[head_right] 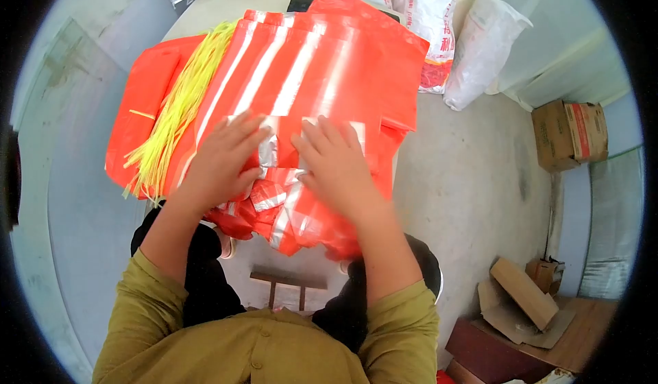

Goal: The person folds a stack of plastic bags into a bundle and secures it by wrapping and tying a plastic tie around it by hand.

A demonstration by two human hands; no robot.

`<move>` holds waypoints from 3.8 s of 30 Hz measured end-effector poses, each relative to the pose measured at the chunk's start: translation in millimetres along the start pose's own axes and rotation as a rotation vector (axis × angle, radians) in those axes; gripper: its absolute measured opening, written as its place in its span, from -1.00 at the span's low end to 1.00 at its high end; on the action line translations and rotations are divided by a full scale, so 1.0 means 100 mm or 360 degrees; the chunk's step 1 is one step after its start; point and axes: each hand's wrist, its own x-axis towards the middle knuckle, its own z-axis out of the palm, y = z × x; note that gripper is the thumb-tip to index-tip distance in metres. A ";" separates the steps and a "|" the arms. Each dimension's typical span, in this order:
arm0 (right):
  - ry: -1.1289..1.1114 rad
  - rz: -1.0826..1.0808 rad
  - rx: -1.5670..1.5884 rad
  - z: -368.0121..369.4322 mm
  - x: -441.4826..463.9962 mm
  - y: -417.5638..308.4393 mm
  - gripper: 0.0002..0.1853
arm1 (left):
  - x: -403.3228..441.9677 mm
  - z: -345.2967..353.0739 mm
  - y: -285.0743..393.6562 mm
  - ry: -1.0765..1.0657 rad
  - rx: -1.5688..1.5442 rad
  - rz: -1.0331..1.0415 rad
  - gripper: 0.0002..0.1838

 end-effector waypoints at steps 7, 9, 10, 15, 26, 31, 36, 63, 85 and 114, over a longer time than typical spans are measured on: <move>-0.0086 -0.0010 -0.0012 0.21 -0.06 0.20 -0.35 | 0.07 0.32 0.02 -0.0015 0.0132 0.0045 -0.30; -0.0100 0.0048 -0.0057 0.18 -0.12 0.27 -0.38 | 0.04 0.32 -0.03 -0.0029 0.0100 0.0020 -0.34; -0.0108 0.0076 -0.0079 0.16 -0.15 0.30 -0.39 | 0.03 0.35 -0.09 -0.0014 0.0123 0.0012 -0.36; -0.0156 0.0265 -0.0132 0.05 -0.19 0.47 -0.38 | -0.02 0.37 -0.23 0.0088 0.0253 -0.0074 -0.48; 0.0854 0.0346 0.0322 -0.39 -0.23 0.31 -0.73 | -0.06 0.10 0.11 -0.0520 -0.2272 -0.1207 -0.39; 0.0019 0.0080 0.0292 -0.07 -0.33 0.13 -0.78 | -0.15 0.30 0.20 -0.0628 -0.2307 -0.1080 -0.11; -0.0066 -0.0156 0.0278 0.04 -0.29 -0.03 -0.88 | -0.18 0.47 0.24 -0.0415 -0.2053 -0.0845 -0.01; 0.0135 0.0181 -0.0003 0.17 0.02 0.24 -0.55 | -0.32 0.28 0.21 -0.0868 -0.1607 -0.0648 -0.13; 0.0596 0.1271 0.1948 0.19 -0.05 -0.21 0.04 | -0.21 0.38 0.58 -0.0662 -0.1721 -0.0439 -0.20; 0.0325 0.1307 0.1604 0.11 0.07 -0.09 -0.05 | -0.75 0.02 -1.55 0.0378 0.0049 -0.1247 -0.77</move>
